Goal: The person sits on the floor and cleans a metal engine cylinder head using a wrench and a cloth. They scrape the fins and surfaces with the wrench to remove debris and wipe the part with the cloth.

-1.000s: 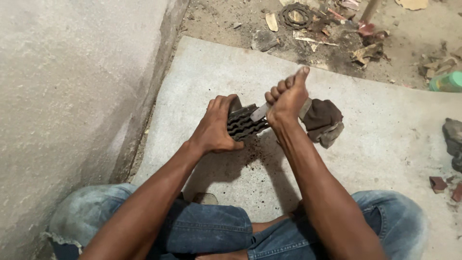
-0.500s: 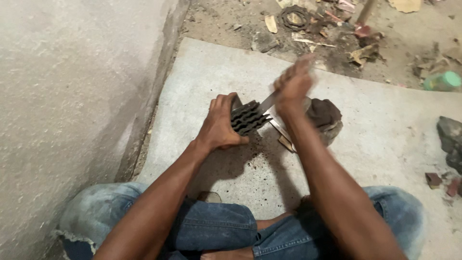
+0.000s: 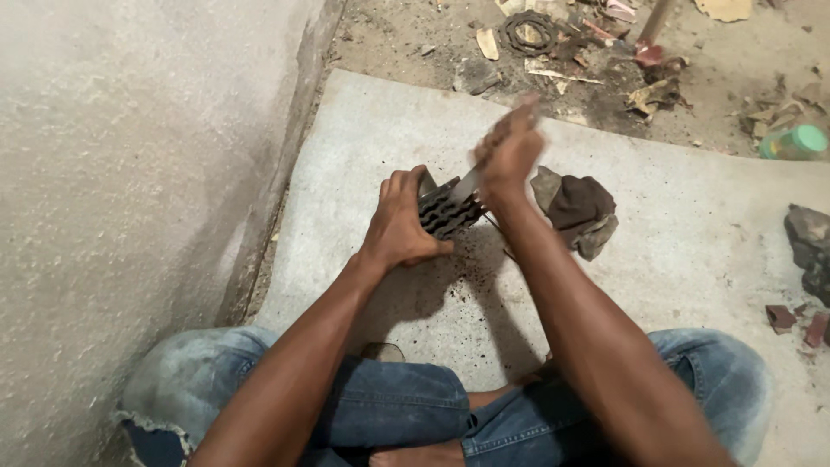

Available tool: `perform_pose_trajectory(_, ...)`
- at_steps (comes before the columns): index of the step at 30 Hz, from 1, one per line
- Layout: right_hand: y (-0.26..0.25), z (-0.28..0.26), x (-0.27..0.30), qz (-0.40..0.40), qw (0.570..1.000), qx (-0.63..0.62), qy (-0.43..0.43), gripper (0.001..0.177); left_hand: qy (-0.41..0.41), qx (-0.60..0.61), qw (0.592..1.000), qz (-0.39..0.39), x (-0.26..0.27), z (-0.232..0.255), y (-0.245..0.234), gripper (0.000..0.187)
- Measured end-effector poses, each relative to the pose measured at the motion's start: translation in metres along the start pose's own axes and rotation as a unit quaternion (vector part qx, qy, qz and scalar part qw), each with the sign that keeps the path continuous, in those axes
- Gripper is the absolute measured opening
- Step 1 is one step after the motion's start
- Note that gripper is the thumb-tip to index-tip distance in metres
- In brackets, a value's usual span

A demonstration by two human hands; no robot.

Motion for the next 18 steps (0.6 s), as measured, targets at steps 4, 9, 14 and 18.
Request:
perform_pose_trajectory(4, 0.001, -0.009, -0.005, -0.015, 1.0, -0.02, 0.003, 0.055, -0.033, -0.001, 0.999, -0.011, 0.003, 0.001, -0.001, 0.142)
perform_pose_trajectory(9, 0.002, -0.004, 0.008, -0.065, 0.998, 0.022, -0.004, 0.055, -0.052, -0.026, 0.998, -0.026, 0.002, 0.0, 0.002, 0.143)
perform_pose_trajectory(14, -0.016, -0.017, -0.004, -0.023, 1.0, -0.006, 0.0, 0.051, -0.068, -0.005, 0.998, -0.003, 0.005, -0.007, -0.001, 0.145)
perform_pose_trajectory(18, -0.029, -0.035, -0.028, 0.104, 0.989, -0.095, 0.051, 0.052, -0.061, -0.005, 0.998, 0.018, 0.005, -0.01, 0.005, 0.15)
Point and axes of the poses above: each hand's wrist, its own x-axis away from the middle knuckle, its own y-axis out of the palm, z = x × y, the point moved 5 cm from there along -x, towards the middle knuckle, and after that the axes turned 14 degrees about z, right-handed, at the moved point
